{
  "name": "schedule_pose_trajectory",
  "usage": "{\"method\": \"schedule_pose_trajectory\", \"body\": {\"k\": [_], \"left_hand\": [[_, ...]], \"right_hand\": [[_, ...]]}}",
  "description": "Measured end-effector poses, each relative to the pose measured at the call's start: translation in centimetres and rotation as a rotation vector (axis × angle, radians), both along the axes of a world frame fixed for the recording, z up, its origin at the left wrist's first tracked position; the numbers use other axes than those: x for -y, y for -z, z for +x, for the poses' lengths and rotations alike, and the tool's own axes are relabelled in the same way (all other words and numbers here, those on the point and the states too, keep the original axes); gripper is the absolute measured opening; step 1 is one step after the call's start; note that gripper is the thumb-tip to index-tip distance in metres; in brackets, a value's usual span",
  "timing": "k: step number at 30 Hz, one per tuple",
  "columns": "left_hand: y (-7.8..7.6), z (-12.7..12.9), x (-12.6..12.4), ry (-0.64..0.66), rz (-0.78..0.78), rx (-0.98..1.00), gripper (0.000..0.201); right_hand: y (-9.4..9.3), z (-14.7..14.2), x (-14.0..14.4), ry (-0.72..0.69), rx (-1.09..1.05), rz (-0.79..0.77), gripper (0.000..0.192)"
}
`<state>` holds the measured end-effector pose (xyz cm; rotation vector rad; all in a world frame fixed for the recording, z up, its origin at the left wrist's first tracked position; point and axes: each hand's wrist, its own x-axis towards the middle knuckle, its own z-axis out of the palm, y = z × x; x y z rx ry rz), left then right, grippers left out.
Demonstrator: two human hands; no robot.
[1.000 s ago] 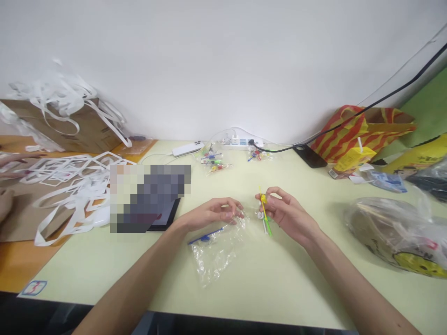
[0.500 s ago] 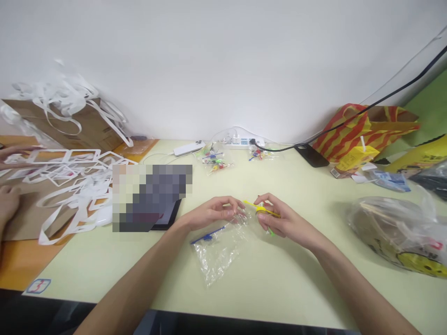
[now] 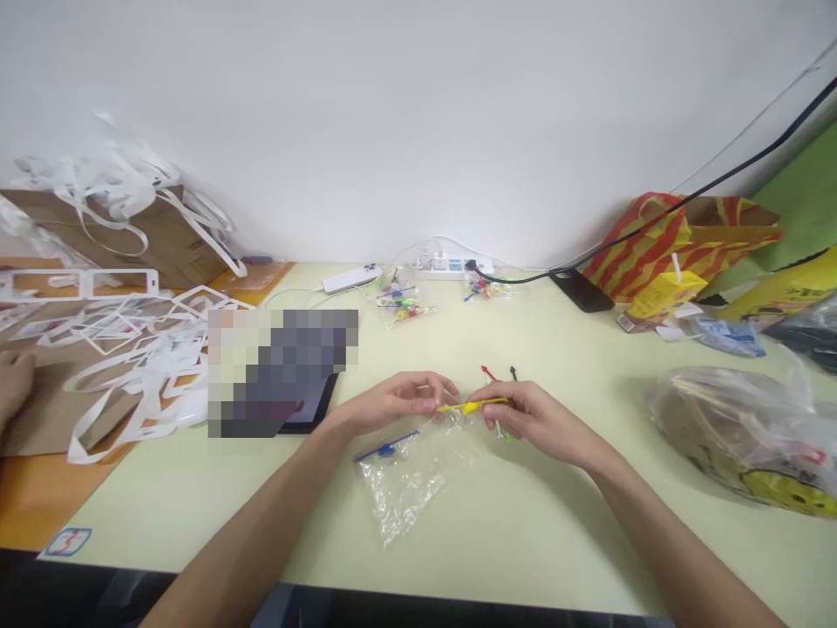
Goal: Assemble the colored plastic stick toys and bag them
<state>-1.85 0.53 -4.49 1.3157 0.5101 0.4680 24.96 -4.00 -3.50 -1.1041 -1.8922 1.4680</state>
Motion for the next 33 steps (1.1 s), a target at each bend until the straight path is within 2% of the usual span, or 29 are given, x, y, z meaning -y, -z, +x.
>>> {"method": "schedule_pose_trajectory", "body": {"k": [3, 7, 12, 19, 23, 29, 33], "left_hand": [[0.0, 0.1, 0.0, -0.003, -0.002, -0.003, 0.017], [0.1, 0.4, 0.2, 0.019, 0.012, -0.003, 0.016], [0.1, 1.0, 0.6, 0.049, 0.034, -0.021, 0.018], [-0.2, 1.3, 0.8, 0.041, 0.046, -0.006, 0.020], [-0.2, 1.5, 0.9, 0.047, 0.061, 0.021, 0.020], [-0.2, 1.5, 0.8, 0.026, 0.035, 0.024, 0.018], [0.0, 1.5, 0.9, 0.012, 0.032, 0.020, 0.018]], "right_hand": [[-0.5, -0.1, 0.3, -0.058, 0.040, 0.092, 0.027], [-0.4, -0.5, 0.7, 0.001, -0.025, 0.108, 0.011], [0.1, -0.8, 0.7, 0.039, -0.001, 0.161, 0.019], [-0.1, -1.2, 0.9, -0.064, 0.062, 0.308, 0.025], [0.3, -1.5, 1.0, -0.037, 0.032, 0.300, 0.018], [0.9, -1.5, 0.9, 0.032, 0.110, 0.505, 0.014], [1.4, -1.9, 0.9, 0.083, 0.119, 0.517, 0.012]]}}
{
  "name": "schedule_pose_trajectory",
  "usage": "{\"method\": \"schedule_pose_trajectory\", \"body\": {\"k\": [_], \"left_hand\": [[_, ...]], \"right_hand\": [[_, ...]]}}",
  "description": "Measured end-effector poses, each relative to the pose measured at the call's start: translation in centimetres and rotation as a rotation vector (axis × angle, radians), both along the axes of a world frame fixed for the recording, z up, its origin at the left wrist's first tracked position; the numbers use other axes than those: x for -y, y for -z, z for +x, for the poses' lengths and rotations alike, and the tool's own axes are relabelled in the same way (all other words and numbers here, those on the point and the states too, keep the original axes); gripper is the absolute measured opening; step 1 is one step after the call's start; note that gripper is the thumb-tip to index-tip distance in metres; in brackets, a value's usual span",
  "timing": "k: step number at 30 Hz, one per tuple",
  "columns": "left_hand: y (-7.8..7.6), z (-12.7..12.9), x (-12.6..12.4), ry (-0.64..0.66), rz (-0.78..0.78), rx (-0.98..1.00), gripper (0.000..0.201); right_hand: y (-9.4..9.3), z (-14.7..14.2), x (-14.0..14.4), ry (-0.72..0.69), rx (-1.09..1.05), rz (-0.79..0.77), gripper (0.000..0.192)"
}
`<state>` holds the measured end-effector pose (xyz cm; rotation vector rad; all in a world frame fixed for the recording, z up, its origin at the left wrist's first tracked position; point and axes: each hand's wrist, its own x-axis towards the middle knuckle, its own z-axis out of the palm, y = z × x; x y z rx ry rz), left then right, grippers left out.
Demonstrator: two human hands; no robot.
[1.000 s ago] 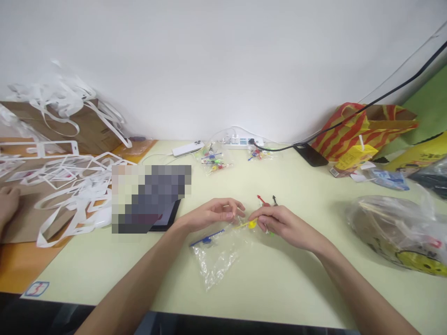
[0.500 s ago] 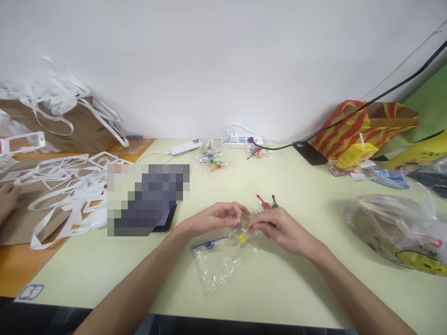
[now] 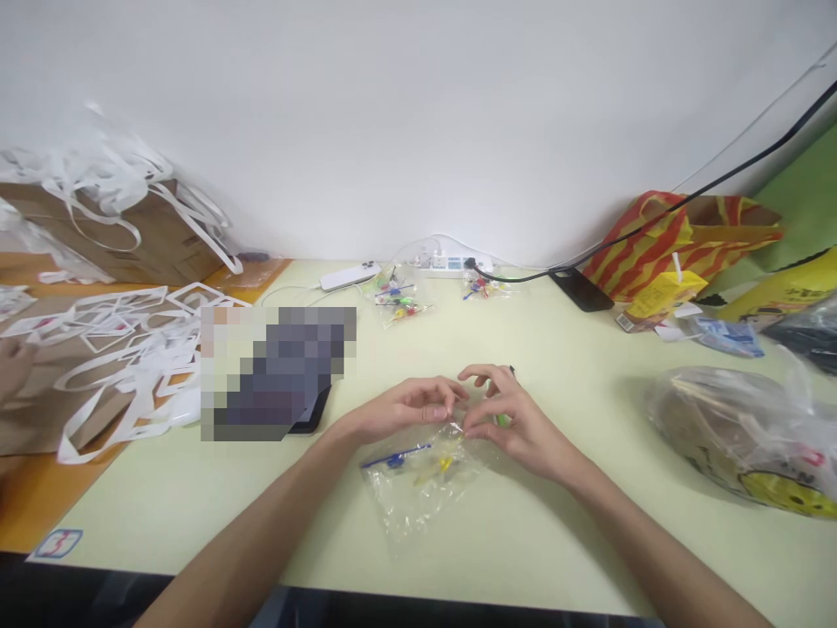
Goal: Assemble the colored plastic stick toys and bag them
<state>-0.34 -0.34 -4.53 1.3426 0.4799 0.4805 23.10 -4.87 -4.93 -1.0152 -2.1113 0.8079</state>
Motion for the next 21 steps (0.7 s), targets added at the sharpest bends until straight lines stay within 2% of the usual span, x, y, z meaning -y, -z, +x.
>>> {"method": "schedule_pose_trajectory", "body": {"k": [7, 14, 21], "left_hand": [[0.4, 0.0, 0.0, -0.010, 0.013, 0.035, 0.014], [0.6, 0.1, 0.1, -0.017, 0.000, 0.028, 0.019], [0.6, 0.2, 0.1, 0.000, -0.006, 0.016, 0.022]], "right_hand": [[0.8, -1.4, 0.2, -0.034, 0.010, 0.007, 0.007], [1.3, -2.1, 0.8, 0.090, 0.038, 0.134, 0.006], [1.3, -2.9, 1.0, 0.182, 0.030, 0.155, 0.010]]}}
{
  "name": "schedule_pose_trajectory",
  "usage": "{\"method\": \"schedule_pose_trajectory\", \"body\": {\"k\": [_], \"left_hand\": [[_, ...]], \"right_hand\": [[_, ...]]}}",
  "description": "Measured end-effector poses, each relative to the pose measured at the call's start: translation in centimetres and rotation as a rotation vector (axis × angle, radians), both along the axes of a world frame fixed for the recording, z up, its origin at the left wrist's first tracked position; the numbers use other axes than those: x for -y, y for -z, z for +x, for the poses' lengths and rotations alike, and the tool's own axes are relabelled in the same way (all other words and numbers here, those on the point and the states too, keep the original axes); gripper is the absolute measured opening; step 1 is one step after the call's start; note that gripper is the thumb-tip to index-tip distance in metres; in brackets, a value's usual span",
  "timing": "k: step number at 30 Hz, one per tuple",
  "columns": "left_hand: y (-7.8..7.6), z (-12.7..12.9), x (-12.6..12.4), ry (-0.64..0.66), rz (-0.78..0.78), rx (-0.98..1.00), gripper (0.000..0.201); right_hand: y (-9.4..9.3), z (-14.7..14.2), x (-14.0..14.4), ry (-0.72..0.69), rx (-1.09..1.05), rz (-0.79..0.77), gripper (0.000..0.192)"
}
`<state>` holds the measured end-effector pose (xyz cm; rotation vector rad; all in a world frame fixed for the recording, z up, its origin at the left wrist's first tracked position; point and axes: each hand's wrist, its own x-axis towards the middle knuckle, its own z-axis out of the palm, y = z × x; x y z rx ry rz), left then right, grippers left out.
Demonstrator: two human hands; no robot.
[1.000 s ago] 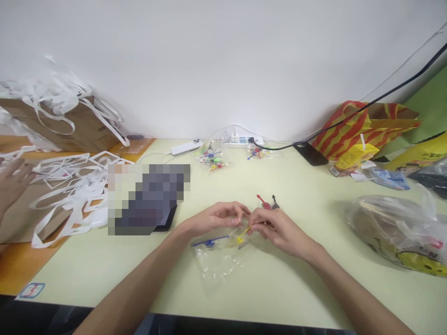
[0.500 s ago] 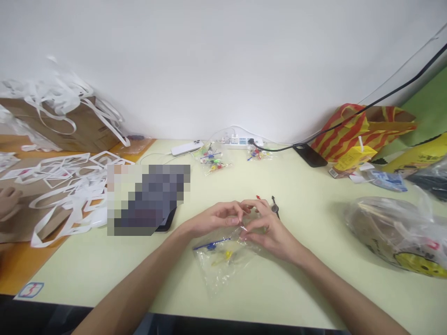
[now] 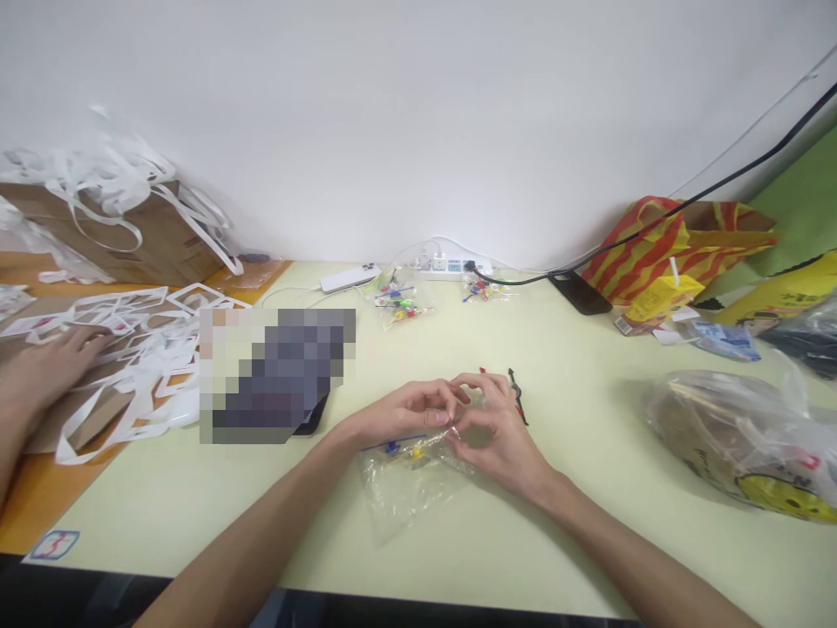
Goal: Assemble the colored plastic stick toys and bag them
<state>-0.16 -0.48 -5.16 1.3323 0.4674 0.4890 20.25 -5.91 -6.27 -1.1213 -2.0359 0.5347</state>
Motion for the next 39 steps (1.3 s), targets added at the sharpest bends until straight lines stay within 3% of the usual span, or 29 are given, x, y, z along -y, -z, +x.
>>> {"method": "schedule_pose_trajectory", "body": {"k": [9, 15, 22, 26, 31, 35, 39], "left_hand": [[-0.8, 0.1, 0.2, 0.023, 0.025, -0.069, 0.026], [-0.8, 0.1, 0.0, 0.021, 0.064, -0.110, 0.025], [-0.8, 0.1, 0.1, 0.028, -0.026, -0.115, 0.027], [-0.9, -0.3, 0.0, 0.030, -0.053, -0.080, 0.023], [-1.3, -1.1, -0.5, 0.055, -0.028, -0.097, 0.017], [-1.4, -1.6, -1.0, 0.015, 0.179, -0.218, 0.018], [-1.4, -1.8, -1.0, -0.007, 0.354, -0.302, 0.023]], "right_hand": [[1.0, -0.6, 0.3, -0.110, 0.074, -0.004, 0.010], [1.9, -1.4, 0.5, -0.076, 0.115, -0.002, 0.014], [1.8, -1.9, 0.5, -0.018, 0.211, 0.083, 0.009], [0.1, 0.3, -0.1, -0.076, 0.181, 0.113, 0.009], [-2.3, 5.2, -2.1, 0.053, 0.153, 0.055, 0.025], [-2.8, 7.8, -3.2, -0.022, 0.243, -0.011, 0.026], [-2.2, 7.7, -3.3, -0.083, 0.365, -0.031, 0.027]]}}
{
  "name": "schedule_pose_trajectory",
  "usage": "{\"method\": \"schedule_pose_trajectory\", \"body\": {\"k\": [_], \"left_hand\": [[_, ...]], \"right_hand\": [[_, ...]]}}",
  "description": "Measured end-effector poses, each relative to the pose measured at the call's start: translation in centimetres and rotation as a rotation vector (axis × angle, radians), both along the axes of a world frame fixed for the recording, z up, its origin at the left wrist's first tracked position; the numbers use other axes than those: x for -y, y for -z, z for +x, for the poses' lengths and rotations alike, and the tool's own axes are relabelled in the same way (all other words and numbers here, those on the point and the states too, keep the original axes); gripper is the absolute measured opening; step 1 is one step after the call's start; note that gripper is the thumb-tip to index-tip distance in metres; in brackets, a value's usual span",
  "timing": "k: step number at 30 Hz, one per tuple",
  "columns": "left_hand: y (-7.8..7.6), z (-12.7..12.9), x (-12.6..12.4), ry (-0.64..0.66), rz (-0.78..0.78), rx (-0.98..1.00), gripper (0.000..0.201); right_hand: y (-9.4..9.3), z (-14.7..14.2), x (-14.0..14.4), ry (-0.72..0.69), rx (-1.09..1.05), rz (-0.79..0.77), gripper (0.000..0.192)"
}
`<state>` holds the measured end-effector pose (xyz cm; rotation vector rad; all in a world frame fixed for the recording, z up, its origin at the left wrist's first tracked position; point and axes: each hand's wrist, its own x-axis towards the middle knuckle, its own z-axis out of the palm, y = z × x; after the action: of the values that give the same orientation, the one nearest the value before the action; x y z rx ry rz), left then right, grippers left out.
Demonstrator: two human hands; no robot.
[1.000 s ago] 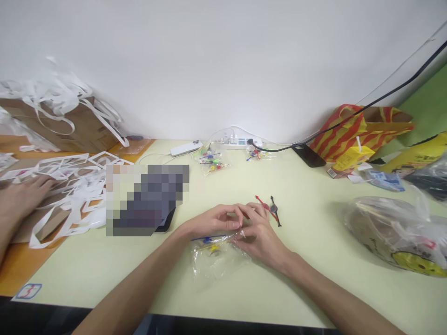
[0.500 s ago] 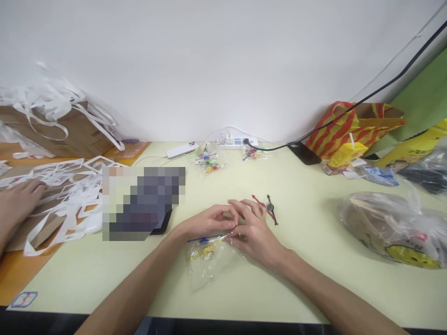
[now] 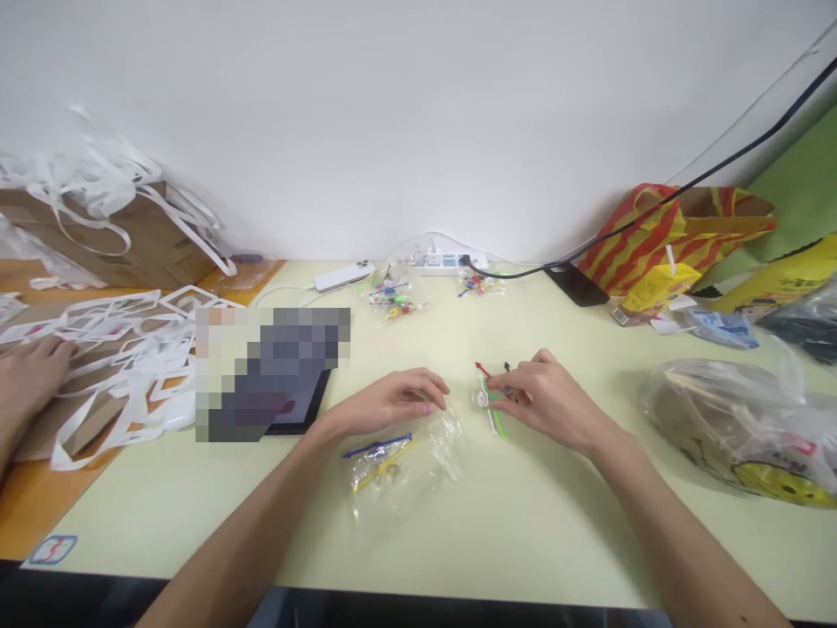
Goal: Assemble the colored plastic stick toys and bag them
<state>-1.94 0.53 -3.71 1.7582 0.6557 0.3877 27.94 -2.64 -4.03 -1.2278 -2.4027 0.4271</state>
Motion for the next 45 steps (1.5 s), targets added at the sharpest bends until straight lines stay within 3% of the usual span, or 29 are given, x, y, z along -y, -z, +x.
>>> {"method": "schedule_pose_trajectory", "body": {"k": [8, 16, 21, 26, 35, 45], "left_hand": [[-0.3, 0.6, 0.8, 0.050, 0.132, -0.071, 0.022], [-0.6, 0.2, 0.7, 0.124, 0.039, -0.094, 0.019], [-0.4, -0.2, 0.1, 0.164, -0.004, -0.059, 0.017], [-0.2, -0.4, -0.2, 0.172, -0.037, -0.010, 0.017], [-0.2, 0.0, 0.0, 0.183, -0.063, 0.022, 0.018], [0.5, 0.2, 0.0, 0.174, -0.048, 0.063, 0.022]], "right_hand": [[0.9, -2.1, 0.4, -0.028, 0.092, 0.032, 0.020], [0.7, -3.0, 1.1, -0.004, -0.162, -0.064, 0.007], [-0.7, -2.4, 1.4, -0.055, -0.445, -0.347, 0.011], [-1.1, -2.2, 1.6, -0.164, -0.453, -0.639, 0.015], [-0.5, -3.4, 1.9, -0.230, -0.315, -0.490, 0.012], [0.6, -5.5, 2.8, -0.410, -0.423, -0.455, 0.019]]}}
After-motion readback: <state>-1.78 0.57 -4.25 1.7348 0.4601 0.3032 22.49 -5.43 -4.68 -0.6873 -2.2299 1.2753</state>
